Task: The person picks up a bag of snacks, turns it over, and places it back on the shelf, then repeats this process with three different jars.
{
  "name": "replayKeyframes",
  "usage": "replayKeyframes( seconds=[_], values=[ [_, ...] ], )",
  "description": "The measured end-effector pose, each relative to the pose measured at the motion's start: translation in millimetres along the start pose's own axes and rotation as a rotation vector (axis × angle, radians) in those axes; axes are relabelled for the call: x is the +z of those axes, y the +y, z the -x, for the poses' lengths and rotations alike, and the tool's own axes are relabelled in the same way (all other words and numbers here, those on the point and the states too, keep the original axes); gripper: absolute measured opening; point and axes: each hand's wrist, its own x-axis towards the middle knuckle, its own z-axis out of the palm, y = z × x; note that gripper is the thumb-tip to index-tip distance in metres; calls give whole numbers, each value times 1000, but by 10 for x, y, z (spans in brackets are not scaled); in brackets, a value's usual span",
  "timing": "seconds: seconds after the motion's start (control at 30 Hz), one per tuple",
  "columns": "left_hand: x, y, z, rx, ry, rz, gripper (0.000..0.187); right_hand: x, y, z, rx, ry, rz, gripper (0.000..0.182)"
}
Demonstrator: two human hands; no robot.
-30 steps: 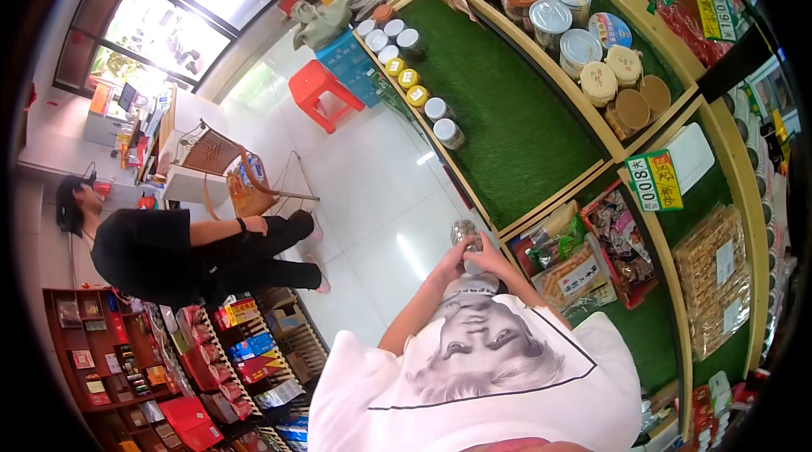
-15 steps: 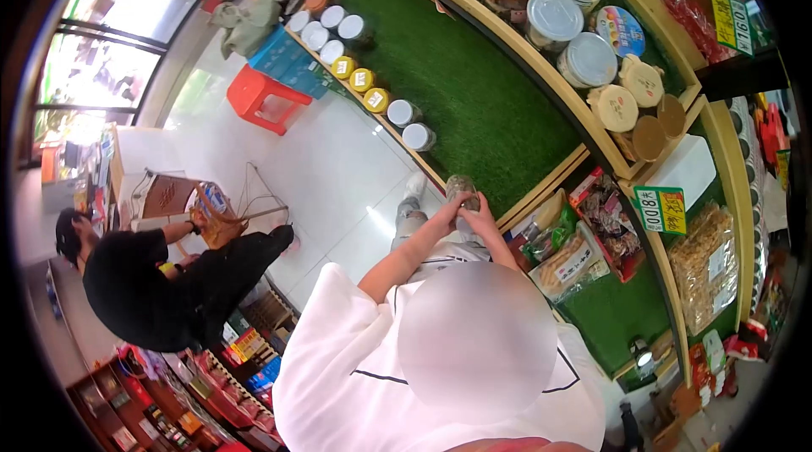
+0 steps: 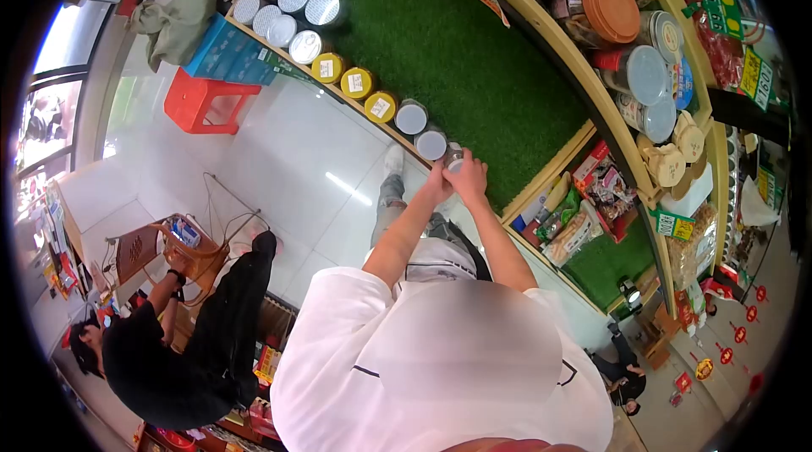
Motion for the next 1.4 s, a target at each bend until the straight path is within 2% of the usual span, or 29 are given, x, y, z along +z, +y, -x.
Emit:
replayKeyframes(
  seconds=[0.1, 0.2, 0.33, 0.43, 0.5, 0.57, 0.6, 0.67, 0.7, 0.77, 0.87, 0.9, 0.97, 1.03, 1.1, 1.13, 1.17, 1.23, 1.3, 1.33, 1.4],
  values=[
    [19, -23, 55, 41, -8, 157, 51, 8, -42, 28, -60, 35, 19, 82],
    [55, -57, 83, 80, 140, 118, 55, 78, -32, 44, -56, 18, -34, 81],
    [-281, -97, -189, 86, 59, 54, 52, 138, 100, 172, -263, 226, -312, 79],
    [-368, -22, -236, 4, 159, -96, 51, 161, 191, 390, -268, 355, -556, 84],
    [-343, 13, -192, -40, 264, -209, 51, 196, 273, 681, -115, 416, -730, 83],
    [-276, -27, -174, -45, 348, -279, 51, 287, 520, 929, -12, 350, -901, 83],
    [-188, -114, -99, -17, 369, -280, 50, 678, 742, 935, 20, 353, -892, 80],
    [-113, -250, -7, -3, 413, -234, 51, 606, 1111, 1310, 199, -17, -937, 72],
    [-217, -255, -51, -19, 435, -190, 51, 878, 1371, 1436, 178, 27, -876, 68],
    [-170, -435, 21, -37, 415, -337, 50, 1587, 1882, 1631, 210, 183, -786, 62],
    [-159, -860, 108, -5, 334, -587, 55, 2018, 2534, 2258, 535, 332, -1023, 61],
    [-152, -1020, 168, -10, 343, -628, 57, 2161, 2731, 2452, 635, 392, -1088, 61],
    [-283, -1269, 132, -110, 451, -689, 58, 2219, 3061, 2951, 794, 380, -1246, 60],
    [-441, -1582, 165, -225, 309, -915, 54, 2539, 3404, 3376, 837, 412, -1263, 58],
    [-795, -1878, 81, -405, 12, -1253, 51, 3077, 3714, 3771, 838, 611, -1014, 54],
    [-893, -2087, -20, -496, -156, -1409, 49, 3270, 3834, 4021, 920, 615, -1137, 53],
    [-830, -2420, 40, -585, -52, -1480, 48, 3382, 3942, 4204, 999, 618, -1261, 52],
    [-685, -3123, 230, -763, 163, -1605, 47, 3087, 3966, 4821, 1182, 714, -1790, 50],
    [-608, -3772, 270, -893, 42, -1966, 44, 3270, 4006, 5195, 1239, 933, -2072, 46],
    [-610, -4065, 272, -951, -23, -2144, 43, 3321, 3985, 5346, 1272, 1002, -2107, 44],
    [-662, -4625, 200, -873, -352, -2506, 42, 3373, 3926, 5546, 1342, 1086, -2153, 40]
  ],
)
